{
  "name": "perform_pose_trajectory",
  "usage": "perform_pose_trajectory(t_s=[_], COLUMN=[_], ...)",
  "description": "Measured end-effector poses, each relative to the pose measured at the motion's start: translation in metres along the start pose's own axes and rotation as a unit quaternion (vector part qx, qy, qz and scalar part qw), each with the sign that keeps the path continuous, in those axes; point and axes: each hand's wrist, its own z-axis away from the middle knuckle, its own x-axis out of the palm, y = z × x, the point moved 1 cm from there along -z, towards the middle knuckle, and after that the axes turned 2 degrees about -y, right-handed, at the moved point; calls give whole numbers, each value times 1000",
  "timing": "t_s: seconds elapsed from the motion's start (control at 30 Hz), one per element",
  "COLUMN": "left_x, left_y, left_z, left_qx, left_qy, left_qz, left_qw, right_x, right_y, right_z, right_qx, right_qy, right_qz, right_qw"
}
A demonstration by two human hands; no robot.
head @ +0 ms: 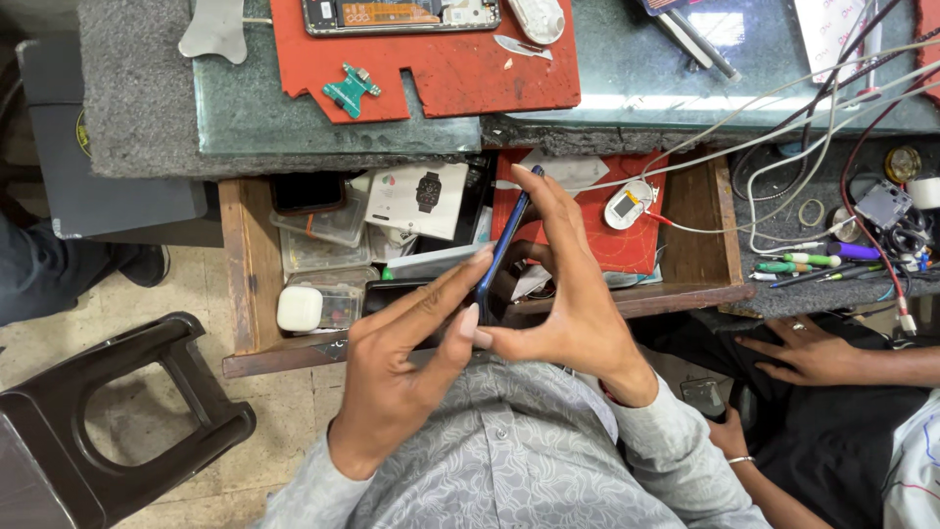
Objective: The person handles a cracked smartphone, removes the back cover, and manipulates internal components including the battery and ribbon cables. The person uses a small metal tool to pry and adjust parts inside the device.
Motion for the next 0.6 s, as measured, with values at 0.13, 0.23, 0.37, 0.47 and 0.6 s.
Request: perform_pose_trajectory(t_s=[0.13,0.23,0.37,0.47,0.6], left_x=[4,5,8,11,15], left_y=[-7,-13,-17,-20,-26], left_z=[-2,-1,2,2,1], left_qx=[-47,-71,-40,8,46], left_qy=[11,16,47,67,70], left_qz=[-7,-1,-47,-92,-123], left_qw=[999,997,997,994,989], right_x=[3,7,11,14,15], right_y=[8,14,18,18,18], right_z=[-5,-6,-7,-6,-5], right_qx=[-6,0,6,4,1], right_qy=[0,0,12,30,45], right_qz=[4,6,31,59,84], right_qw=[1000,1000,999,998,995])
